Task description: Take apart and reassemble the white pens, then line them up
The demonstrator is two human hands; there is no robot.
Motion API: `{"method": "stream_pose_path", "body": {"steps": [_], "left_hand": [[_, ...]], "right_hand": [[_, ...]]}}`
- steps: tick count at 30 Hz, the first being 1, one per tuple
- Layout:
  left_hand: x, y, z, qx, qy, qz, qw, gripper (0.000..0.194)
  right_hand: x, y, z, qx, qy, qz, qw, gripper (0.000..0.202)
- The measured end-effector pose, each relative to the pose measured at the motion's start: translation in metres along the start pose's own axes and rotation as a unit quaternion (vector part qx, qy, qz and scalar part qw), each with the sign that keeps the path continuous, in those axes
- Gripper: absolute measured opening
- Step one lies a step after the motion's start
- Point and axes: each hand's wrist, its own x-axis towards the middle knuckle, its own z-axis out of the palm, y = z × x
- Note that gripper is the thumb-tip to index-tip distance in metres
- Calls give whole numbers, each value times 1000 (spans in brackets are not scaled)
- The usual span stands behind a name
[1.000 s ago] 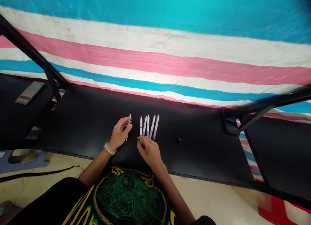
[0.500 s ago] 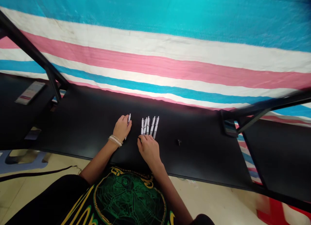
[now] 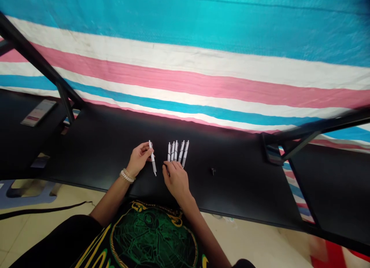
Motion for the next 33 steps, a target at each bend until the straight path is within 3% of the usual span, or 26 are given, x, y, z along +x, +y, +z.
{"method": "stream_pose_path", "body": {"steps": [3,6,8,17,22,33], "left_hand": [[-12,10,8,-52,-9,-2,999,46],[-18,19,15,-88,-22,-3,996,45],[-20,22,18,-95,-31,-6,995,45],[-22,20,26,-112,5,3,994,46],[-24,19,36,-144,46,15,988,45],[-22,12,35,-188,88,18,978,43]], "right_hand": [[0,-14,-2,159,11,54,986,31],[-1,-25,0,312,-49,81,945,36],[-2,-28,1,361,-55,103,925,38],[-2,-25,-7,302,-16,85,949,38],[-4,-24,-1,240,78,59,966,31],[-3,-21,-1,333,125,114,927,29]]}}
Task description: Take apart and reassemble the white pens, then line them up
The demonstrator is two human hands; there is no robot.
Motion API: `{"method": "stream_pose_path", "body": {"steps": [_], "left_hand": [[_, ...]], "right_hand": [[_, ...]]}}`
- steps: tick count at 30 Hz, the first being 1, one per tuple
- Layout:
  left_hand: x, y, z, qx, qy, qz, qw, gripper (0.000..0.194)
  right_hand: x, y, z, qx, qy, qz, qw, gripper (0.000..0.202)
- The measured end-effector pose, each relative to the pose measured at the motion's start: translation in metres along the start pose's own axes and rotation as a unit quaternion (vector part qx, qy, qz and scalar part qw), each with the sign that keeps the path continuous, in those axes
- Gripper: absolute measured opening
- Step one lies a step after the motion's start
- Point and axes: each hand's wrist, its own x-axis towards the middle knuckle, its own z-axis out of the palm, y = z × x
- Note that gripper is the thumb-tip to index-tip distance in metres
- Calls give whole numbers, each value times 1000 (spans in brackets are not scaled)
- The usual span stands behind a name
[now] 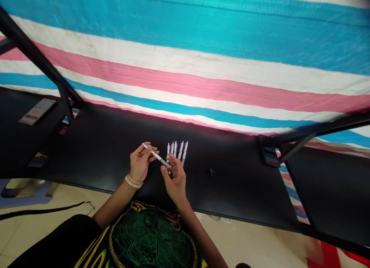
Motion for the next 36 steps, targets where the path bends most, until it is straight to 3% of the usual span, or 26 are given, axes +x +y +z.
{"method": "stream_pose_path", "body": {"steps": [4,8,11,15,20,25,28,31,36], "left_hand": [[0,-1,-2,1,2,-5,1000,43],[1,-2,-3,1,8,-5,1000,42],[3,-2,-3,0,11,-2,1000,43],[4,-5,-5,-3,13,-3,1000,43],[4,-7,-6,-2,13,-3,1000,43],[2,-8,-5,-3,5,-10,1000,43],[2,-9,-5,3,1,-14,1000,43],[5,-8,-9,2,21,-5,1000,43],[17,0,-20,-48,65,5,997,36]], "right_hand": [[1,1,0,5,1,-14,1000,13],[0,2,-1,24,5,13,1000,21],[0,2,-1,12,4,-8,1000,12],[0,3,0,37,15,16,999,28],[0,3,-1,6,19,-23,1000,5],[1,5,3,36,-18,39,998,43],[1,7,5,-19,-50,34,998,34],[1,8,1,-84,-64,-21,994,30],[-2,12,-12,-88,-63,-48,993,29]]}}
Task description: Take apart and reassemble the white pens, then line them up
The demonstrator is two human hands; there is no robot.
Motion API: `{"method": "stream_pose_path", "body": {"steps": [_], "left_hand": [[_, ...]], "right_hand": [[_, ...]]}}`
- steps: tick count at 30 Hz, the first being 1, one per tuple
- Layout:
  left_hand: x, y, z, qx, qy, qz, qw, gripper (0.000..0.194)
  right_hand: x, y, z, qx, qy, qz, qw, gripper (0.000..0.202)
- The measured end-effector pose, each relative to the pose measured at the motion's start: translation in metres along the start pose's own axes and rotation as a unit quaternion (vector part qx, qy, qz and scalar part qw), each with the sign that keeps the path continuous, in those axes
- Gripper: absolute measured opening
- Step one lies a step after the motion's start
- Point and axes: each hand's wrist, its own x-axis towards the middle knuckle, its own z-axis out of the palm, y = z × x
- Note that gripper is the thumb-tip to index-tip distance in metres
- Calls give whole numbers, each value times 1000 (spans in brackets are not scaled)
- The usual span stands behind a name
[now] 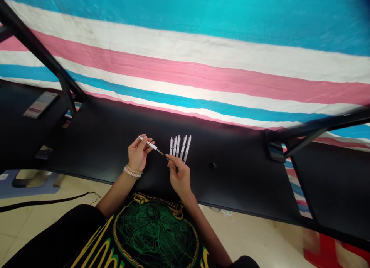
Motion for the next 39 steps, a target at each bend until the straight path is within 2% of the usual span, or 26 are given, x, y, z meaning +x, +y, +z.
{"method": "stream_pose_path", "body": {"steps": [7,12,21,27,31,34,37,39], "left_hand": [[4,2,-3,-60,36,-35,997,17],[-5,-4,3,-32,1,-47,998,24],[-19,-13,7,59,-34,1,998,38],[-27,-22,10,63,-39,-10,997,41],[-26,-20,10,75,-48,-18,996,43],[-24,-18,9,71,-41,-12,997,42],[-22,-17,7,63,-30,-4,998,42],[-20,-17,6,62,-30,-4,998,42]], "right_hand": [[-7,-6,-8,43,6,30,999,27],[-1,-12,-4,17,3,-16,1000,27],[1,-10,6,-76,-9,-53,996,28],[-1,-8,9,-106,4,-11,994,25],[1,-10,6,-30,-18,43,998,22],[2,-10,4,-5,5,33,999,31],[0,-7,2,-7,-21,26,999,20],[-1,-5,1,-5,-26,36,999,23]]}}
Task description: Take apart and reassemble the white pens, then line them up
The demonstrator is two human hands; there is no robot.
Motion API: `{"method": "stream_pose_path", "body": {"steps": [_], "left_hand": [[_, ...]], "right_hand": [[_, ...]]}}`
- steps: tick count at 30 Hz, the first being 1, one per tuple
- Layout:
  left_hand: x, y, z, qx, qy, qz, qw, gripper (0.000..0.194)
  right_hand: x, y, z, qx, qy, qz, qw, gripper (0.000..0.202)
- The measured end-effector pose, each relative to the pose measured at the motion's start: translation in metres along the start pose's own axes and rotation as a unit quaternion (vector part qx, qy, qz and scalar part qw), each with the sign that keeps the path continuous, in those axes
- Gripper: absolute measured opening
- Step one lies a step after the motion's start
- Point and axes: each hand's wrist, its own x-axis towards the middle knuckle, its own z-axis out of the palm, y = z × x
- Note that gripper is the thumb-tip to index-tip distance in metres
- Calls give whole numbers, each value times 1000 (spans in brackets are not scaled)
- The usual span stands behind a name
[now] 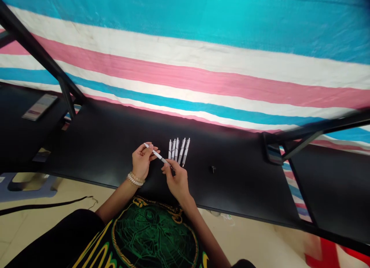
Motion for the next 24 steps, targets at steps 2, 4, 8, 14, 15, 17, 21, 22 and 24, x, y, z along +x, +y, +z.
{"method": "stream_pose_path", "body": {"steps": [2,4,8,14,15,17,21,22,24], "left_hand": [[1,0,0,-2,2,2,1000,41],[1,0,0,-3,5,5,1000,41],[1,-1,1,-2,3,7,1000,42],[2,-2,0,-3,3,6,1000,42],[2,-2,-1,-3,2,5,1000,43],[2,-3,-1,0,2,3,1000,43],[3,-2,-3,7,-1,3,1000,44],[3,-3,-3,9,-2,3,1000,44],[4,-3,-4,12,-4,4,1000,44]], "right_hand": [[0,1,0,-5,13,-3,1000,25],[0,2,-1,-7,9,-1,1000,22],[0,0,-1,-12,16,16,1000,22],[-2,3,0,-3,7,38,999,25],[-3,4,1,-5,0,36,999,24],[-3,5,1,-3,-13,42,999,24],[-2,4,0,-10,-12,40,999,23],[-1,3,0,-13,-25,38,999,23],[0,3,0,-20,-37,35,999,26]]}}
